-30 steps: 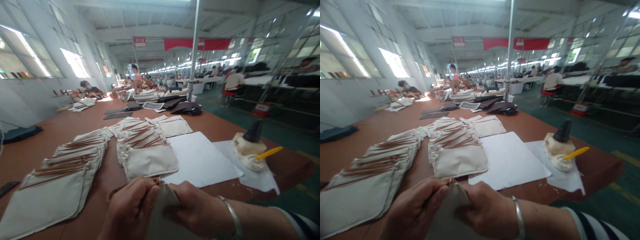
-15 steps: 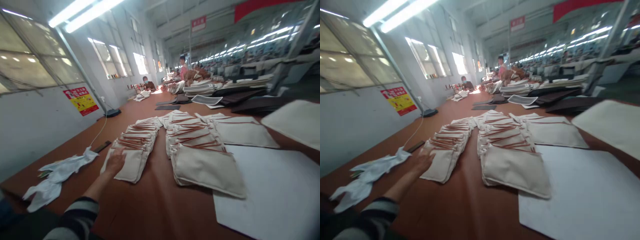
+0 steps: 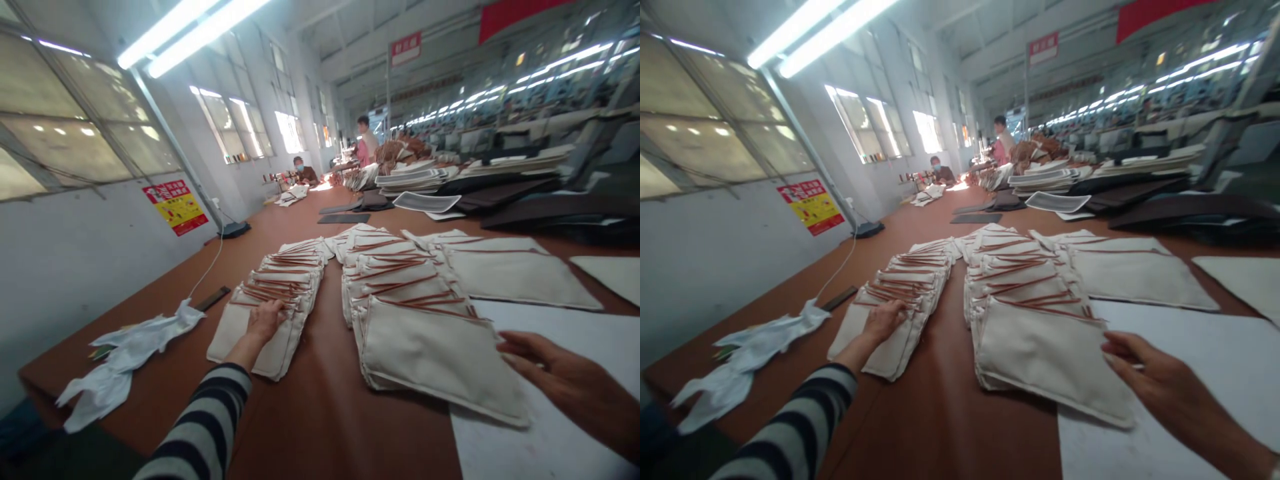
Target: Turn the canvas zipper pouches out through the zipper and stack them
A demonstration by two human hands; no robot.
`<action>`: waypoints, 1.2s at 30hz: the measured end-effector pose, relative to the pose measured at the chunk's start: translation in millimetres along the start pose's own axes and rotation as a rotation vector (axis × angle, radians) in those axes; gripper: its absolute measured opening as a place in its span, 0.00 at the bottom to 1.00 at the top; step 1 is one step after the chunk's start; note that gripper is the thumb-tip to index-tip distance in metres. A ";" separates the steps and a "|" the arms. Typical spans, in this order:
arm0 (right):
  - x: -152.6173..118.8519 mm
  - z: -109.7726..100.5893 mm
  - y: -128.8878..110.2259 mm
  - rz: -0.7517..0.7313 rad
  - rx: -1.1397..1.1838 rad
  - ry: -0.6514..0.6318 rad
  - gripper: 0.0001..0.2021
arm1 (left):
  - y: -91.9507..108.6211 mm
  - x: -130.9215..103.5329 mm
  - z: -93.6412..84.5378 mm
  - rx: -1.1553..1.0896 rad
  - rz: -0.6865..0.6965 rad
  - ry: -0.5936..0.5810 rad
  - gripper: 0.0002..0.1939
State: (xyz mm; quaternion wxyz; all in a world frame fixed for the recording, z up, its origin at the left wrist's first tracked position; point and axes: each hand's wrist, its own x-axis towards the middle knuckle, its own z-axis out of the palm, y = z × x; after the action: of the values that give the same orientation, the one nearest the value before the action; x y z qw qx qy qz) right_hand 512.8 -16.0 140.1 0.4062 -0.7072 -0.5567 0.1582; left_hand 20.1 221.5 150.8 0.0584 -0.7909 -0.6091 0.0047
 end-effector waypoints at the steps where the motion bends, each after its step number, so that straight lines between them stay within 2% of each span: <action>1: -9.2 11.9 -12.8 0.012 0.041 -0.107 0.10 | 3.9 -2.9 -5.5 -0.002 0.003 -0.015 0.17; 3: -34.6 33.4 -41.2 -0.088 0.086 -0.277 0.11 | 12.0 -7.7 -18.4 -0.022 0.030 -0.053 0.17; 6: -77.8 49.9 -71.5 -0.283 0.087 -0.382 0.11 | 22.4 -19.6 -40.3 -0.094 0.121 -0.111 0.17; 8: -100.8 46.5 -79.7 -0.364 0.082 -0.402 0.10 | 29.6 -35.7 -56.6 -0.170 0.211 -0.152 0.17; 11: -118.4 25.4 -90.7 -0.407 0.119 -0.350 0.11 | 50.3 -75.7 -85.2 -0.330 0.397 -0.249 0.13; 13: -120.7 9.7 -107.1 -0.406 0.176 -0.300 0.12 | 75.4 -111.0 -105.6 -0.458 0.537 -0.330 0.10; 15: -120.3 -0.6 -129.7 -0.422 0.275 -0.288 0.15 | 107.9 -149.0 -123.7 -0.576 0.661 -0.412 0.15; 16: -120.8 -3.2 -141.3 -0.437 0.337 -0.295 0.18 | 124.9 -167.4 -130.6 -0.627 0.715 -0.451 0.14; 18: -125.1 -4.2 -159.6 -0.427 0.467 -0.395 0.24 | 156.0 -199.4 -138.9 -0.853 0.804 -0.577 0.09; 20: -134.3 -2.6 -168.1 -0.336 0.561 -0.562 0.25 | 178.5 -221.1 -140.1 -1.067 0.822 -0.659 0.04; 22: -145.8 -1.4 -167.1 -0.230 0.548 -0.669 0.18 | 190.5 -230.8 -137.7 -1.170 0.767 -0.676 0.04; 24: -155.8 -2.0 -161.0 -0.179 0.495 -0.664 0.09 | 194.1 -231.2 -135.7 -1.182 0.705 -0.699 0.06; 25: -159.3 -3.1 -157.6 -0.178 0.482 -0.646 0.08 | 193.9 -229.4 -135.8 -1.180 0.697 -0.736 0.07; 29: -163.5 -9.7 -151.5 -0.270 0.528 -0.620 0.09 | 192.3 -223.2 -142.2 -1.258 0.716 -0.925 0.12; 32: -163.2 -14.6 -153.2 -0.302 0.529 -0.649 0.10 | 196.7 -225.7 -145.3 -1.342 0.619 -0.953 0.15; 36: -164.0 -18.2 -153.4 -0.286 0.501 -0.680 0.14 | 203.4 -229.7 -140.8 -1.384 0.523 -0.976 0.15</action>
State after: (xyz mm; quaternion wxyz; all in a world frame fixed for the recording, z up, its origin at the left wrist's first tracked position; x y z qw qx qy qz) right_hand 369.9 -165.8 229.0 0.3764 -0.4108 -0.6953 0.4541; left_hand 167.8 -63.2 256.0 -0.7024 -0.6727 -0.2322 -0.0148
